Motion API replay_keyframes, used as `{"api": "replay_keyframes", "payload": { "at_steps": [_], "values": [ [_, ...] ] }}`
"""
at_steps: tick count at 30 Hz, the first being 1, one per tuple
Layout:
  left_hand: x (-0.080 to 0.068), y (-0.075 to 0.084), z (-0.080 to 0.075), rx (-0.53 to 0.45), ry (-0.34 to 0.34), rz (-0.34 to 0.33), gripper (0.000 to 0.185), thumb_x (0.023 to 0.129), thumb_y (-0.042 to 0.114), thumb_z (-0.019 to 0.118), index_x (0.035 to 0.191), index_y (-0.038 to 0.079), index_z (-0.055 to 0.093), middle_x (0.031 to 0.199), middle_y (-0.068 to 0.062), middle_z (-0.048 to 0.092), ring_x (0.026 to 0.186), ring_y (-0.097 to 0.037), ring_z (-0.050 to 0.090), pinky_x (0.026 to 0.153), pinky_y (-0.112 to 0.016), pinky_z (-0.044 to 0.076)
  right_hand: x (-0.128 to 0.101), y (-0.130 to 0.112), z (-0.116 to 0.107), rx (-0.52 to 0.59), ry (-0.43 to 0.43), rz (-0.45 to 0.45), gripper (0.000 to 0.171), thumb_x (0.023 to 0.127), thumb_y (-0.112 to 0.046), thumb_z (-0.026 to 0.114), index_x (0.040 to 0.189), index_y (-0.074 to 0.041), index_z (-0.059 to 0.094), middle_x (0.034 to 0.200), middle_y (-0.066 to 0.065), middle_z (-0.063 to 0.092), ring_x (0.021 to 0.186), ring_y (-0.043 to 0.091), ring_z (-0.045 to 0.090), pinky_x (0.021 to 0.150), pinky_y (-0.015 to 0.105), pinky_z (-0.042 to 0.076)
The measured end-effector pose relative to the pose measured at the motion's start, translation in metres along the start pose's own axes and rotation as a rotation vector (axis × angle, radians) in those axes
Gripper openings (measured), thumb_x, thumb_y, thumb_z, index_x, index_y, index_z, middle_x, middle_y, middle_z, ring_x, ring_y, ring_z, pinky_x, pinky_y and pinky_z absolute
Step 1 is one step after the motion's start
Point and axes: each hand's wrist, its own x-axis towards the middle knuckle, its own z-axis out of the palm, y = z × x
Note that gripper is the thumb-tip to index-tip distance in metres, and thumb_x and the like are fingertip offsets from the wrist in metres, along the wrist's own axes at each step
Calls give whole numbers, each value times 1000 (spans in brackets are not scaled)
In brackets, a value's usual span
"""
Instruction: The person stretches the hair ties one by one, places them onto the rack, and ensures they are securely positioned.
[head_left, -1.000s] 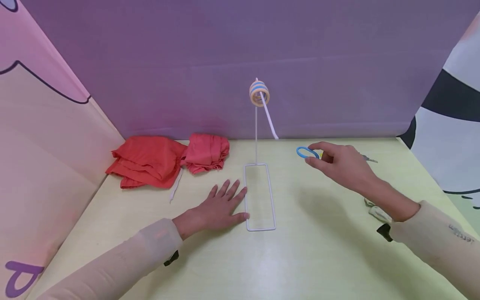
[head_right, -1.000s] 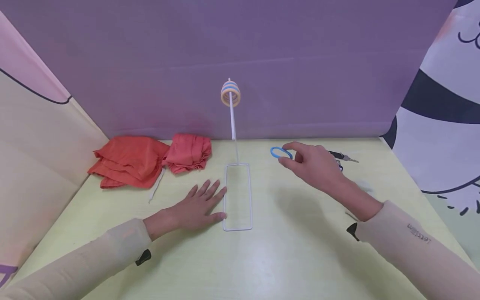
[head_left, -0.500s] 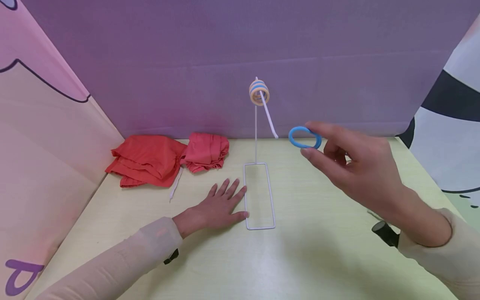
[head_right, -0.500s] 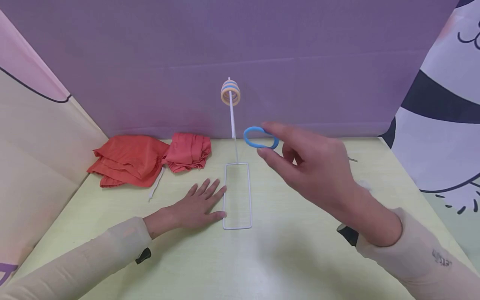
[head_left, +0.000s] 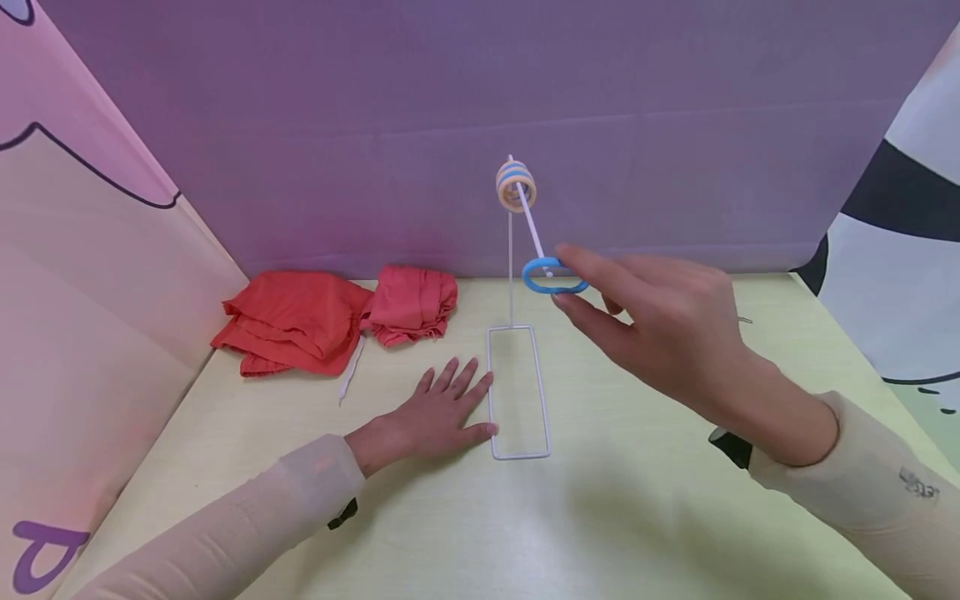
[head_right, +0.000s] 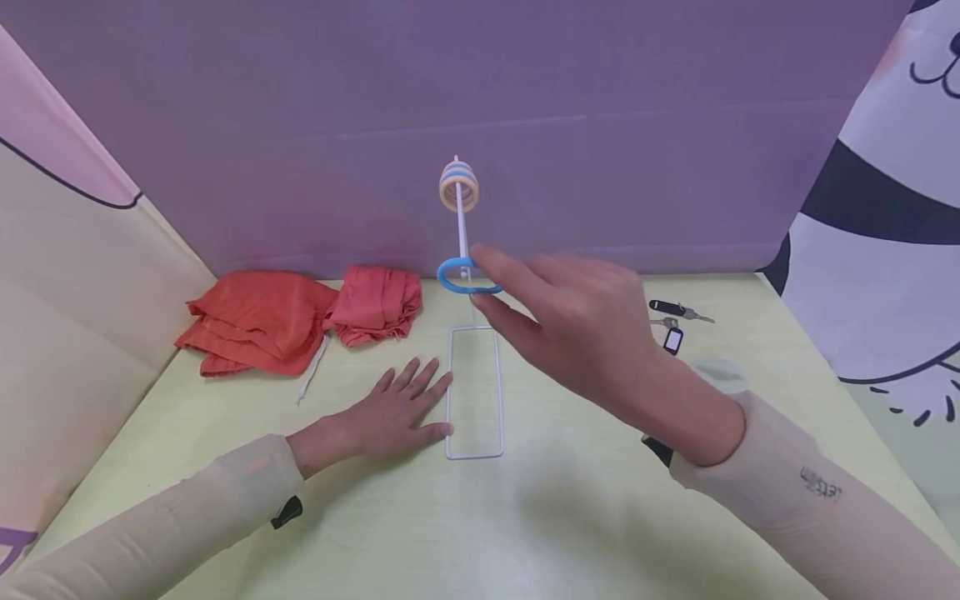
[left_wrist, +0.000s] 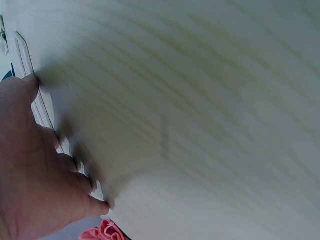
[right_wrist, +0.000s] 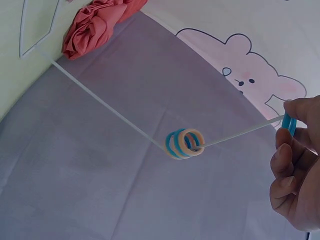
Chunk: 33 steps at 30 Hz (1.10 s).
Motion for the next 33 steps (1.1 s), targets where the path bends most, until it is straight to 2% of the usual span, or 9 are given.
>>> {"api": "replay_keyframes", "payload": {
  "at_steps": [5, 11, 24, 33],
  "values": [
    [-1, 0, 0, -5, 9, 13, 82, 99, 66, 39, 163, 23, 10, 171, -8, 0, 157, -39, -5, 123, -64, 4, 3, 11, 15, -72, -12, 0, 27, 90, -23, 73, 117, -18, 73, 57, -1, 56, 47, 12, 47, 40, 27, 25],
    [-2, 0, 0, -8, 7, 14, 82, 99, 66, 39, 163, 24, 9, 171, -7, -1, 157, -38, -6, 123, -64, 3, 8, 26, 29, -134, -59, 5, 27, 90, -20, 71, 116, -17, 71, 58, 0, 59, 48, 12, 50, 40, 26, 24],
    [-2, 0, 0, -18, 6, 17, 82, 99, 66, 40, 163, 23, 10, 171, -7, -1, 157, -38, -6, 123, -64, 3, 23, 50, 61, -168, -69, 71, 23, 95, -21, 65, 116, -17, 72, 55, 1, 55, 45, 16, 47, 39, 28, 21],
    [-2, 1, 0, -13, -1, 16, 83, 98, 67, 39, 163, 24, 7, 171, -6, -3, 157, -37, -6, 123, -64, 3, 26, 60, 75, -145, -89, 134, 24, 93, -23, 67, 116, -16, 71, 56, 5, 57, 45, 20, 49, 40, 30, 23]
  ]
}}
